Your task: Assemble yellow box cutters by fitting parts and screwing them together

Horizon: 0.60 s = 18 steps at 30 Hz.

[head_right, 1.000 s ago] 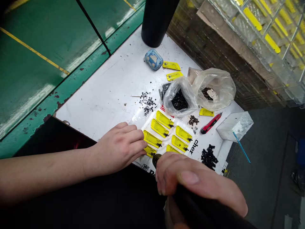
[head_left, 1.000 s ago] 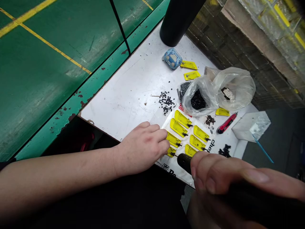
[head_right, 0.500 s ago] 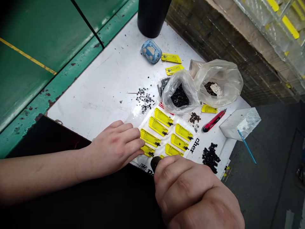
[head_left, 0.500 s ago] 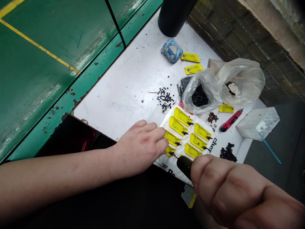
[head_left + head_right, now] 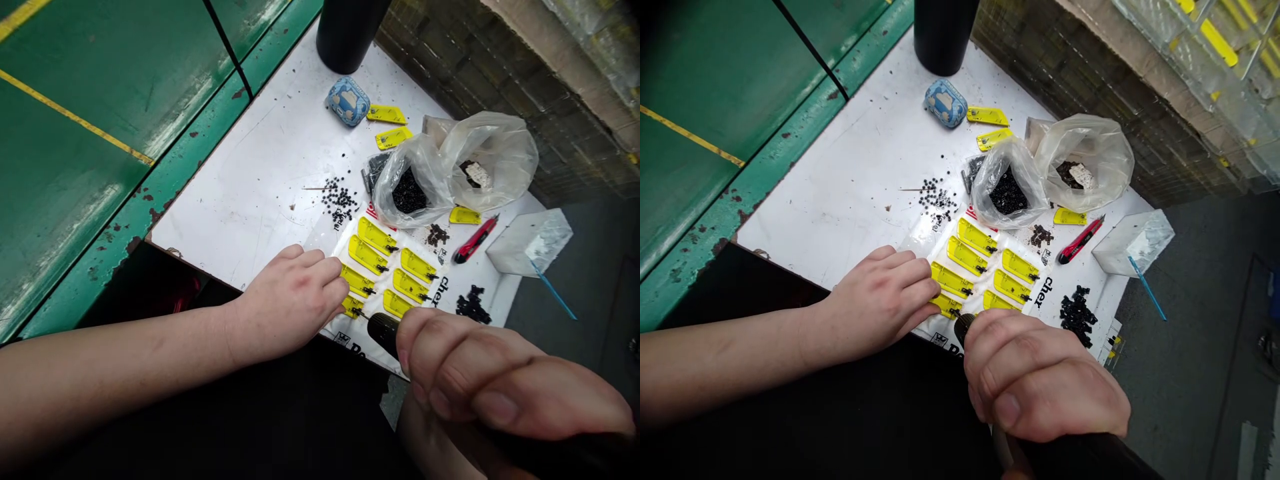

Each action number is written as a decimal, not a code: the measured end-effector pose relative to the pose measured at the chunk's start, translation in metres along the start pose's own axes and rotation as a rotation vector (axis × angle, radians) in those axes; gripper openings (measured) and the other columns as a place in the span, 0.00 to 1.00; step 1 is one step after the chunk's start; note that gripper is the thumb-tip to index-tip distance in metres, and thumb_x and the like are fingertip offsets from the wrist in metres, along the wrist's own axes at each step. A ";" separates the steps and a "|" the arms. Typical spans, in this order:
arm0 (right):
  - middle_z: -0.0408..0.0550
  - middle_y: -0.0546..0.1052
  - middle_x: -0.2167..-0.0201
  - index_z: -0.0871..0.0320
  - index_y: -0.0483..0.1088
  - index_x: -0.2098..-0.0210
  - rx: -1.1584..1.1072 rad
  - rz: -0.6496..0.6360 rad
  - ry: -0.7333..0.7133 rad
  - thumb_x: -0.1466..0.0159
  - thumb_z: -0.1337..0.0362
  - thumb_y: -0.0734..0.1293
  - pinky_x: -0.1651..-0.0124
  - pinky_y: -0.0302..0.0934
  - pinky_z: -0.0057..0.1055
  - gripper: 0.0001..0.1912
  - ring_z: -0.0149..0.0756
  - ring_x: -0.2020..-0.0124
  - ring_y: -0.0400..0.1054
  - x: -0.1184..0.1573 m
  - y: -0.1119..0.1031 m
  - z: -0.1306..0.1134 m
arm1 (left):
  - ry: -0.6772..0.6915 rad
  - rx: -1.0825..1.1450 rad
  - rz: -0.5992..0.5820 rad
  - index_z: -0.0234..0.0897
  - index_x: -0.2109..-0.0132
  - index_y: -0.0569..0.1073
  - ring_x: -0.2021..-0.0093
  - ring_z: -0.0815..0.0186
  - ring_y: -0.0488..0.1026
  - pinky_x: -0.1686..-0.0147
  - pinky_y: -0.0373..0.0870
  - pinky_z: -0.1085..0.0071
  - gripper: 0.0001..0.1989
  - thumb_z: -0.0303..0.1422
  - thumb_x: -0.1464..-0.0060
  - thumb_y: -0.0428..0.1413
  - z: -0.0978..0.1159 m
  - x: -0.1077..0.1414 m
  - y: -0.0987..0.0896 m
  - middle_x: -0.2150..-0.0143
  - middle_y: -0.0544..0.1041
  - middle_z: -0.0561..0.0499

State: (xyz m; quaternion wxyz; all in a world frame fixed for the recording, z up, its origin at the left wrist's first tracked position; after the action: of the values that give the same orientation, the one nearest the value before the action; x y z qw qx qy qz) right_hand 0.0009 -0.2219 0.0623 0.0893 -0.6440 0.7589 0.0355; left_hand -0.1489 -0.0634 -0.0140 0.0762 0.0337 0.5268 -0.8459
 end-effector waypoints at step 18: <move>0.35 0.62 0.78 0.48 0.75 0.50 0.012 0.727 -0.214 0.32 0.41 0.74 0.77 0.57 0.35 0.21 0.31 0.83 0.54 0.017 0.030 0.012 | 0.019 -0.029 -0.009 0.39 0.55 0.79 0.58 0.57 0.72 0.57 0.62 0.56 0.13 0.42 0.25 0.55 -0.002 0.002 0.002 0.57 0.78 0.48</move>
State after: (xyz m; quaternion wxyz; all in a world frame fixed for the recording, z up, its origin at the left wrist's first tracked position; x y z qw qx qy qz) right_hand -0.0297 -0.2313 0.0452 0.1532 -0.3249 0.9245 0.1276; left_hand -0.1507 -0.0627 -0.0169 0.0675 0.0383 0.5398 -0.8382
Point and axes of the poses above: each hand's wrist, its own x-axis away from the middle knuckle, its own y-axis out of the palm, z = x × y, the point moved 2 cm from there along -x, towards the middle knuckle
